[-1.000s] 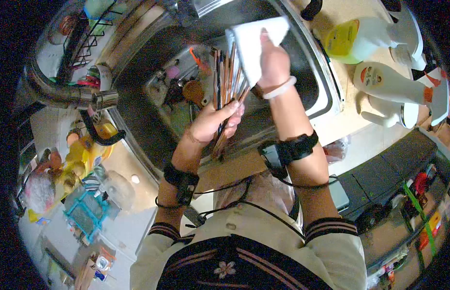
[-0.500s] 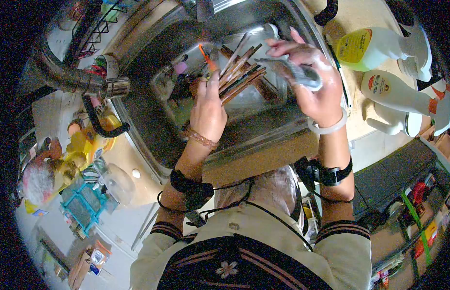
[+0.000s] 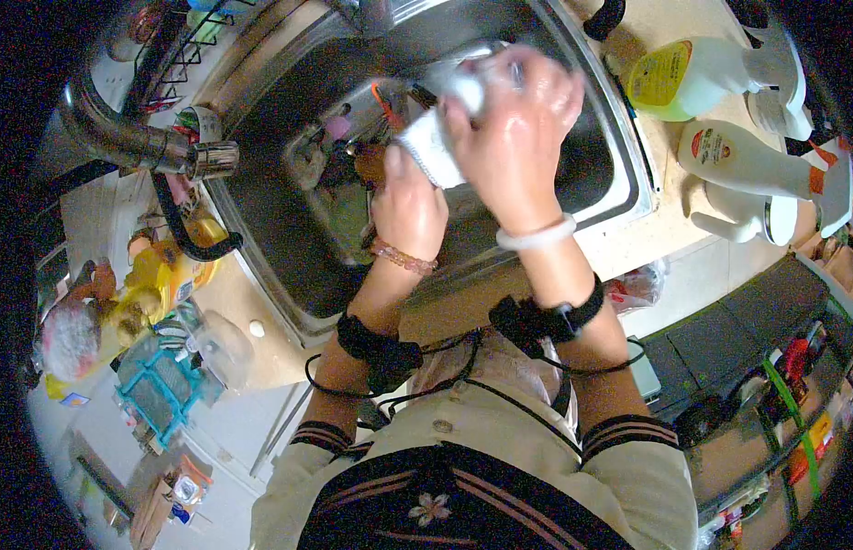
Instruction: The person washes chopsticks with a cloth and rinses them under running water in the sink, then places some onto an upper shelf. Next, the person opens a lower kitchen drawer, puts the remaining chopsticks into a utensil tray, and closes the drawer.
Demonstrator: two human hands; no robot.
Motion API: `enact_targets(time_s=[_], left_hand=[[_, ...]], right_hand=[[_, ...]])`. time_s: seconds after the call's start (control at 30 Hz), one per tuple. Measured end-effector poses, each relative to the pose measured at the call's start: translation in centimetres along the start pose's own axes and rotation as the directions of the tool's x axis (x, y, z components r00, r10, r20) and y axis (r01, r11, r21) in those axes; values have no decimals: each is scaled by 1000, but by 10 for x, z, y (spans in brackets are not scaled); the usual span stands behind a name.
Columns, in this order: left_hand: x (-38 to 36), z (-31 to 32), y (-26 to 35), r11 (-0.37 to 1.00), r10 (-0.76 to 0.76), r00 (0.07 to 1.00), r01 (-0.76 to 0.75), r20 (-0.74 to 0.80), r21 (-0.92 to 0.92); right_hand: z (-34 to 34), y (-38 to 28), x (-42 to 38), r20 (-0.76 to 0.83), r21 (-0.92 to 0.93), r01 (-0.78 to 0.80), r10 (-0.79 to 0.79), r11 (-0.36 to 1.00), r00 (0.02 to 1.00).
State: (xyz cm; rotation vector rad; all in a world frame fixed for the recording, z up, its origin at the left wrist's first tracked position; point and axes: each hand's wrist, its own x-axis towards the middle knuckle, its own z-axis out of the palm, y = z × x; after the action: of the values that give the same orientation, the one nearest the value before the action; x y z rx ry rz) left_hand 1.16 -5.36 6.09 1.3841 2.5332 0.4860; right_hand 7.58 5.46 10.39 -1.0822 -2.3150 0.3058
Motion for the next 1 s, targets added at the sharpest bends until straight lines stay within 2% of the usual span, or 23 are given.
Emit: enact_targets(time_s=[0.1, 0.13, 0.17, 0.23, 0.27, 0.37, 0.4, 0.47, 0.5, 0.57, 0.6, 0.63, 0.67, 0.7, 0.77, 0.8, 0.83, 0.9, 0.97, 1.0], left_hand=[[0, 4, 7, 998, -26, 999, 24, -36, -53], [-1, 11, 5, 998, -35, 997, 31, -67, -49], [-1, 16, 6, 998, -42, 994, 38, -99, -45], [1, 19, 13, 991, -117, 992, 114, -51, -70], [0, 20, 16, 985, -157, 987, 154, -24, -82], [0, 17, 26, 988, -100, 993, 107, 67, -108], [-1, 20, 24, 994, -80, 995, 84, 53, -75], [-9, 26, 24, 997, -67, 988, 73, 142, -33], [-13, 30, 24, 998, -66, 981, 69, 183, -13], [-13, 33, 19, 998, -65, 970, 61, 235, 22], [-10, 31, 18, 996, -94, 957, 93, 275, 17], [-5, 30, 17, 992, -126, 943, 129, 308, 11], [-3, 28, 15, 993, -118, 951, 122, 287, 2], [-5, 28, 17, 994, -107, 934, 107, 340, 19], [-11, 29, 23, 996, -89, 890, 78, 447, 44], [-7, 29, 20, 994, -100, 871, 113, 481, 2], [-1, 33, 15, 994, -83, 877, 106, 473, -22], [-5, 43, 2, 993, -59, 871, 99, 487, -57], [-10, 33, 1, 971, -27, 837, 151, 547, -183], [-7, 30, -1, 954, -8, 827, 174, 562, -243]], right_hand=[[24, 9, 0, -315, 236, -121, 193, 964, 929], [21, 6, -4, -282, 117, -182, 208, 976, 936], [20, 4, -10, -256, 202, -234, 282, 951, 925], [21, -1, -22, -187, 363, -334, 419, 870, 888], [20, -6, -27, 232, 862, -445, 592, 242, 772], [35, -1, -48, 500, 762, -648, 631, 6, 594], [41, 5, -44, 469, 773, -633, 646, 29, 602], [49, 18, -42, 427, 776, -627, 680, 62, 596], [39, 23, -30, 511, 737, -675, 689, -42, 514], [56, 38, -28, 444, 826, -558, 693, -73, 567], [56, 37, -34, 402, 774, -624, 676, 109, 617], [60, 28, -37, 341, 848, -523, 667, 85, 663], [63, 31, -36, 380, 814, -570, 638, 115, 670], [64, 35, -39, 421, 773, -619, 618, 140, 664], [63, 51, -29, 580, 716, -687, 653, -123, 487], [67, 47, -36, 509, 740, -671, 679, -32, 528], [76, 39, -43, 348, 803, -584, 699, 122, 624], [106, 61, -59, 374, 700, -681, 701, 217, 607], [97, 77, -40, 441, 568, -788, 722, 236, 534], [109, 106, -34, 329, 493, -763, 723, 417, 608]])
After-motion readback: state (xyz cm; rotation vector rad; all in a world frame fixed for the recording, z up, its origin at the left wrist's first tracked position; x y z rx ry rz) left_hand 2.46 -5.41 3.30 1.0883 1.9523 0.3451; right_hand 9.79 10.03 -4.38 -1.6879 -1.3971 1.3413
